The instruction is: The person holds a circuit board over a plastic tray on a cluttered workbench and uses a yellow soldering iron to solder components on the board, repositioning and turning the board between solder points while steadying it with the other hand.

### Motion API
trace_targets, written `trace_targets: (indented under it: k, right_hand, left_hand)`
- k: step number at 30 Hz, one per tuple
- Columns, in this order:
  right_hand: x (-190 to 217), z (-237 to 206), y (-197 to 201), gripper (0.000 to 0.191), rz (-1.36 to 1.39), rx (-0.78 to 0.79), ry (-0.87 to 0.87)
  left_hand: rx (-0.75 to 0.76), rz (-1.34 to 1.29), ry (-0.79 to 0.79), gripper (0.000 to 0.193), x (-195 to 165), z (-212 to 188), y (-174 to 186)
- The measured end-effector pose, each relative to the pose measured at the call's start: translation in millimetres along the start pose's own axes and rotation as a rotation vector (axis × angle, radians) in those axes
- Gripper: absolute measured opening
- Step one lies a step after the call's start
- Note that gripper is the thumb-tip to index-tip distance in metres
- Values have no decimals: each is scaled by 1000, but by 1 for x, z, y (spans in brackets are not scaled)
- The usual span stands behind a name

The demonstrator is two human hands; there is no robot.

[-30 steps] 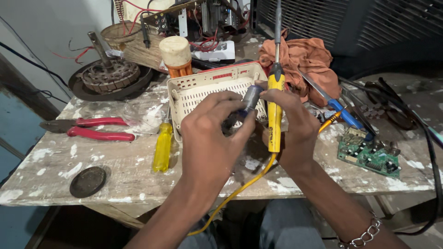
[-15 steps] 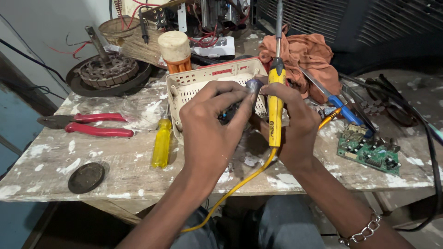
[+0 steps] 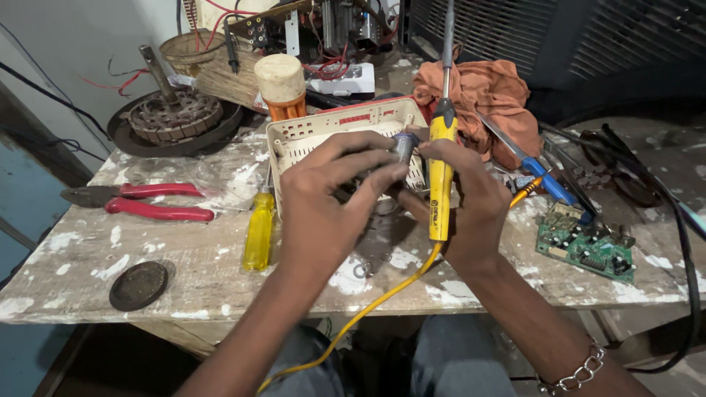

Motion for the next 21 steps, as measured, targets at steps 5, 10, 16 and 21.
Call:
trace_targets:
  k: [5,10,16,21]
  right_hand:
    - [-7,-3,1,58,37,-15,-40]
    - [-8,-6,2,60,61,-21,-26]
    - [-3,-3,2,57,91,-27,-30]
    - [9,7,1,59,177,-13,29]
  left_hand:
    - [191,-137,15,63,10,-1,-4]
    - [341,-439,234,69,34,-7,-25]
    - [354,-776,325,60,44,-8,-40]
    - [249,-723,371,58,52,-3,-33]
Point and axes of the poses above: each hand's wrist, its own z-axis towards the middle knuckle, its own y-axis out of the back of the hand, x = y × z, the point moved 10 cm from there along z, towards the middle knuckle, and after that the axes turned 4 degrees about x, right-handed, at the moved point
